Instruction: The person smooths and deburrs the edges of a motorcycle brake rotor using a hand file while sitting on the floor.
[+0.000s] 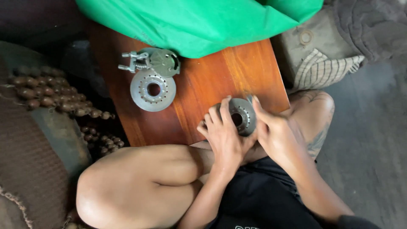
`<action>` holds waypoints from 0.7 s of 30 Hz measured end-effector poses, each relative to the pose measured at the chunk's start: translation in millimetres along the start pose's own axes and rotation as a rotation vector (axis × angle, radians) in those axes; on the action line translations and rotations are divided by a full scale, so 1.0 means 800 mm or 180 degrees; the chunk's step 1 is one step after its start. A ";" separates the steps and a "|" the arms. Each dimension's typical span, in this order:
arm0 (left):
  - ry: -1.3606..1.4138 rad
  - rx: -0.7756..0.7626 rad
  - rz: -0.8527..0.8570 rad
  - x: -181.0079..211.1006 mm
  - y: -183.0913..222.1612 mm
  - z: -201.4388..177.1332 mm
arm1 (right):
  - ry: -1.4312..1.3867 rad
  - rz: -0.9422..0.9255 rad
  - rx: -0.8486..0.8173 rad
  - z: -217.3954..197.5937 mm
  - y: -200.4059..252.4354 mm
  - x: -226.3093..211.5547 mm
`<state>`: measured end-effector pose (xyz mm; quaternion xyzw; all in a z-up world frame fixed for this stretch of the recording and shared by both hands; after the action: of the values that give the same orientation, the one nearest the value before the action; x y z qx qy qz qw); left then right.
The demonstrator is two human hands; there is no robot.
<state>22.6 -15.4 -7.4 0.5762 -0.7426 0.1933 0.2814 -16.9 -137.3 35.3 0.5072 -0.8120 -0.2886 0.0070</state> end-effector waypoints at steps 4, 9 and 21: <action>-0.0038 0.0059 0.0107 0.006 -0.001 -0.002 | 0.0012 0.0024 -0.0004 -0.005 -0.004 -0.014; 0.0026 0.0092 -0.0019 0.003 0.000 -0.003 | -0.0979 -0.0383 0.0201 -0.018 0.029 -0.012; -0.0004 0.0004 0.0134 0.001 0.009 -0.010 | 0.0531 -0.0464 0.0869 -0.067 -0.165 0.314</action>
<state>17.1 -9.2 -0.6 0.5607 -0.7546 0.1993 0.2765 -14.1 -412.4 -53.6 0.5831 -0.8014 -0.1324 -0.0155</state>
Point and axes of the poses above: each hand's wrist, its own y-axis away from the middle knuckle, its own z-axis out of the palm, x = y × z, the point moved 3 cm from there along -y, towards the middle knuckle, and after that the axes turned 10 degrees about -x, right-handed, at the moved point
